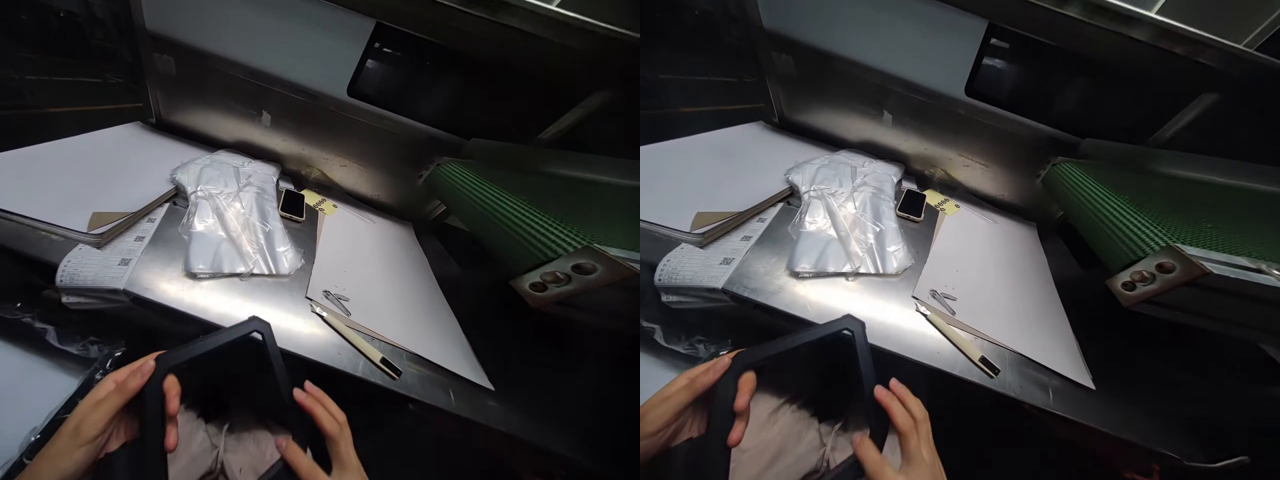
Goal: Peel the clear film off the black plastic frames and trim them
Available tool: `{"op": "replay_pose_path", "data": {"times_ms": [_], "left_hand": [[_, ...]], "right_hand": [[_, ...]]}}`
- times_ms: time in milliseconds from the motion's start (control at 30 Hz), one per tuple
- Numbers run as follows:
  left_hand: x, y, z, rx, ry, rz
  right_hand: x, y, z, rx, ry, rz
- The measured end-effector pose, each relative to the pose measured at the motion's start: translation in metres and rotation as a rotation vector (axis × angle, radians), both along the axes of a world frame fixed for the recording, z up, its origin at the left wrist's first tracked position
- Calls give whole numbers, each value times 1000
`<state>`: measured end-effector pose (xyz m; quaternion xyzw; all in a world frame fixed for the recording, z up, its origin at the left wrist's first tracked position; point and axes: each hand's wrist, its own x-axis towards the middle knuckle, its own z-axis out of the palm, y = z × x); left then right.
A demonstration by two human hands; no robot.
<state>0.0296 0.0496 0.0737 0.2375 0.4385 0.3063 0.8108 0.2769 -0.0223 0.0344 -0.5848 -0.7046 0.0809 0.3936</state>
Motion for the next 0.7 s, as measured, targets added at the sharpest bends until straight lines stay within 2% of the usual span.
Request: {"op": "replay_pose_path", "data": {"times_ms": [100, 200, 267, 333, 467, 600, 633, 700], "left_hand": [[1, -12, 2, -82, -61, 117], [5, -20, -1, -137, -61, 203], [7, -25, -3, -159, -47, 249], [9, -29, -5, -181, -30, 291], [10, -30, -7, -181, 24, 381], [0, -27, -13, -192, 95, 347], [-2, -27, -14, -165, 95, 327], [-3, -32, -16, 21, 110, 282]], "right_hand": [[-10, 7, 11, -109, 486, -63], [-20, 12, 18, -325, 1018, -110], [-25, 15, 20, -420, 1256, -112], [-26, 18, 20, -469, 1374, -76], [-26, 23, 18, -512, 1479, 65], [-23, 27, 16, -481, 1498, 142], [-22, 27, 17, -461, 1490, 151], [-22, 26, 20, -389, 1438, 161]]}}
